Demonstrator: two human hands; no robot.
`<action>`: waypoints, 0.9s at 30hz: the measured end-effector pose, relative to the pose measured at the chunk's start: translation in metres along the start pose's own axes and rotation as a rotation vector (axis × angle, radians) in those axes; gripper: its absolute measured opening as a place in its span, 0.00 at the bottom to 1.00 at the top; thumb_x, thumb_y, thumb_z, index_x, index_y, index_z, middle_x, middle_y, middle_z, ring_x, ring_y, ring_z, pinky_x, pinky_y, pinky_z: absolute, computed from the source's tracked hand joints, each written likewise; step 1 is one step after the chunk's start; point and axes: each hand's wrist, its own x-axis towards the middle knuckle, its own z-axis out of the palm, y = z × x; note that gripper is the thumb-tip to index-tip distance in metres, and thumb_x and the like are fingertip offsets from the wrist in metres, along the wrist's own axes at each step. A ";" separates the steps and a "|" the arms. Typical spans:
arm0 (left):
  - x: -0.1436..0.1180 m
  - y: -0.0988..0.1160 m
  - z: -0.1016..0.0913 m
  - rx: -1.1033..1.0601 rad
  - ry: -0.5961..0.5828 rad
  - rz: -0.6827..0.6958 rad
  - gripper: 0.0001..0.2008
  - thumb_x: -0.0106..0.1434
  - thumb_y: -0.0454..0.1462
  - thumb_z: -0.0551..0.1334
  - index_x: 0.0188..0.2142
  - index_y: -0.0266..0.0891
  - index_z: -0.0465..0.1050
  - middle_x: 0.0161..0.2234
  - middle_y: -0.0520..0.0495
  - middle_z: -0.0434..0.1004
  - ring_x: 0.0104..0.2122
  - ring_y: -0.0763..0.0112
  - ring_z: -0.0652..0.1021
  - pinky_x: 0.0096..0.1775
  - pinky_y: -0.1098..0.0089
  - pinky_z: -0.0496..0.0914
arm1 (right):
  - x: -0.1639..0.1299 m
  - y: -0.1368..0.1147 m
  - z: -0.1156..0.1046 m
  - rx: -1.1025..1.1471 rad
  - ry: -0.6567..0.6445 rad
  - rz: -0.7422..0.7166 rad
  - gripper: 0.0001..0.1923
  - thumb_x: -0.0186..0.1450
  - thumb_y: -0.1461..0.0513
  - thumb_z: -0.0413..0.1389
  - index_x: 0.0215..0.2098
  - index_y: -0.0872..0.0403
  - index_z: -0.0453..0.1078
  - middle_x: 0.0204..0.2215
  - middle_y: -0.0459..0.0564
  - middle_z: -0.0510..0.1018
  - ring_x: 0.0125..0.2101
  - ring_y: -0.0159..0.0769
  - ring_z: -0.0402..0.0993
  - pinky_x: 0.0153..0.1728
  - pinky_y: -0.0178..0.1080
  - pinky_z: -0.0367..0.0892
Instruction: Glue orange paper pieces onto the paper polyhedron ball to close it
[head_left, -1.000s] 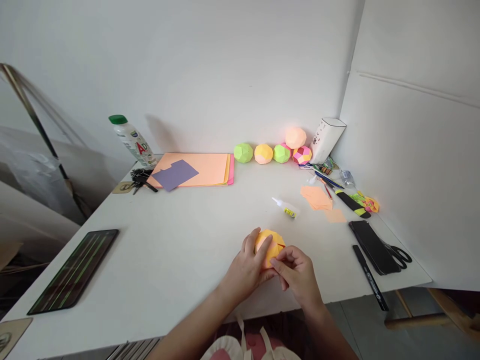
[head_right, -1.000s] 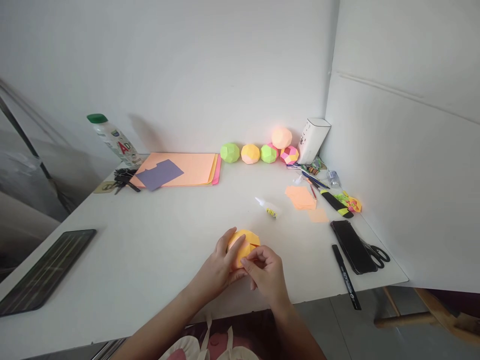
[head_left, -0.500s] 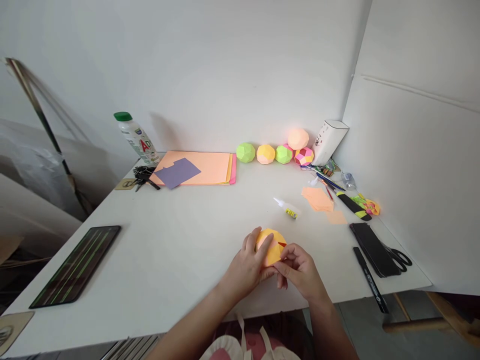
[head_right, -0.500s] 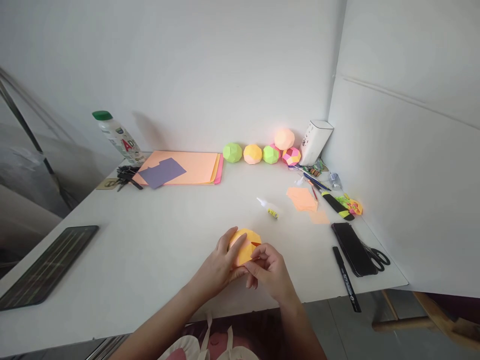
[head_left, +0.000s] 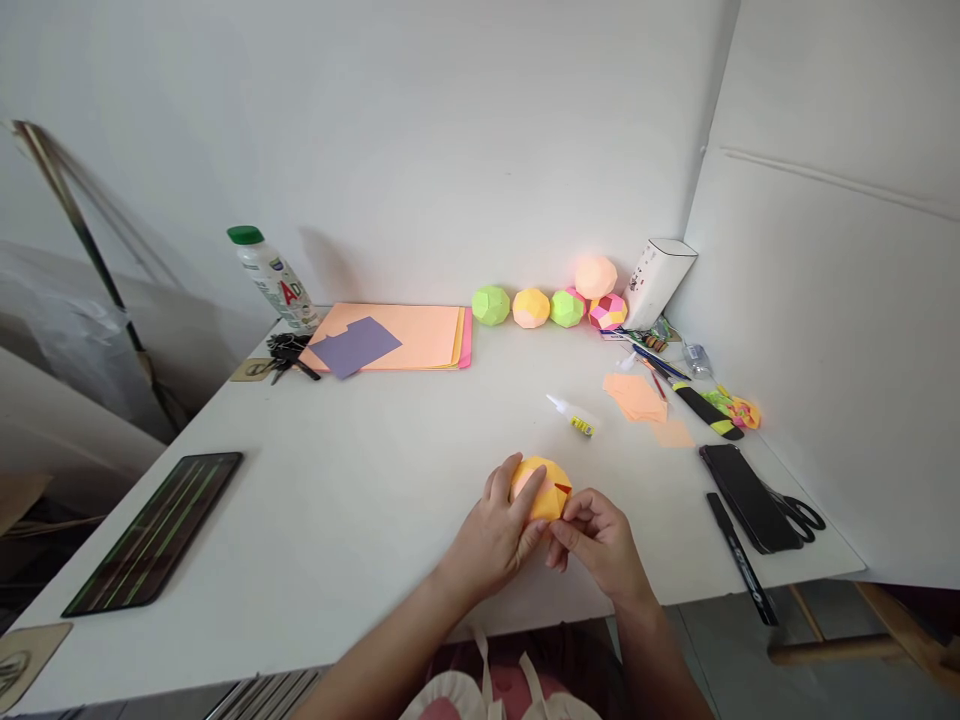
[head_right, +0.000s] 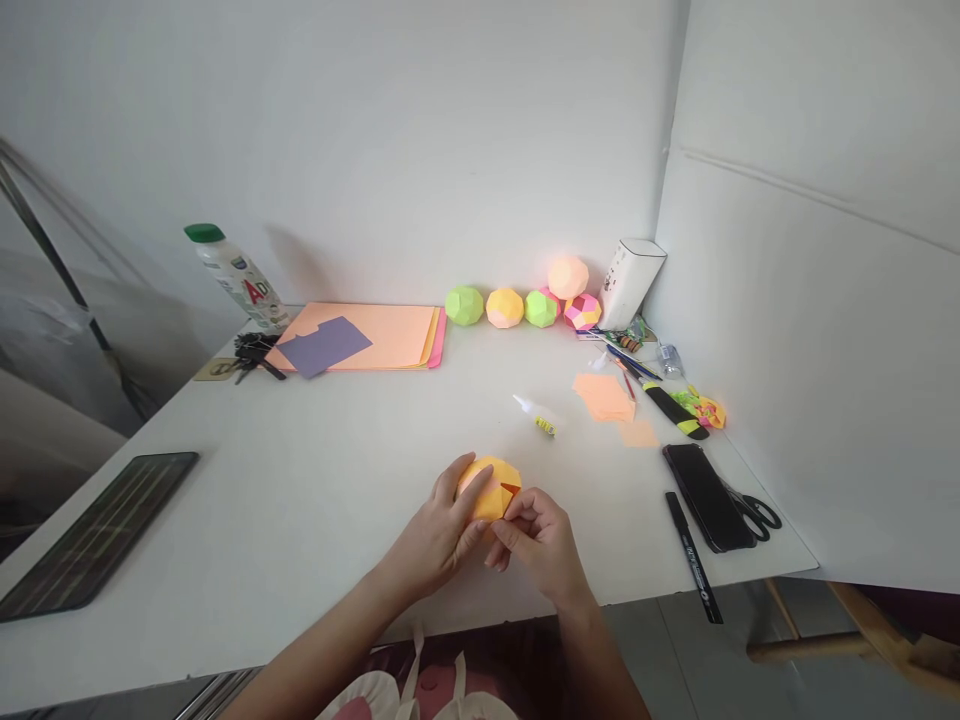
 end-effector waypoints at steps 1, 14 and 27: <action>0.000 0.000 0.000 0.000 0.002 0.002 0.25 0.71 0.47 0.45 0.62 0.37 0.54 0.60 0.30 0.51 0.56 0.50 0.65 0.48 0.52 0.72 | 0.000 0.000 0.000 0.004 0.005 -0.002 0.15 0.59 0.56 0.64 0.28 0.52 0.61 0.15 0.43 0.77 0.15 0.31 0.74 0.18 0.32 0.67; -0.001 0.001 0.001 -0.009 -0.020 -0.020 0.25 0.71 0.46 0.46 0.63 0.40 0.49 0.61 0.30 0.49 0.56 0.49 0.64 0.48 0.50 0.72 | 0.001 0.005 0.006 0.013 0.125 0.000 0.17 0.57 0.56 0.66 0.24 0.53 0.61 0.13 0.40 0.73 0.14 0.29 0.71 0.16 0.29 0.63; -0.001 0.001 0.001 -0.031 -0.019 0.024 0.29 0.66 0.43 0.53 0.63 0.35 0.48 0.61 0.27 0.46 0.57 0.44 0.62 0.49 0.47 0.69 | 0.003 0.005 0.006 0.017 0.171 0.041 0.20 0.54 0.56 0.67 0.23 0.52 0.58 0.12 0.37 0.69 0.10 0.24 0.64 0.14 0.28 0.58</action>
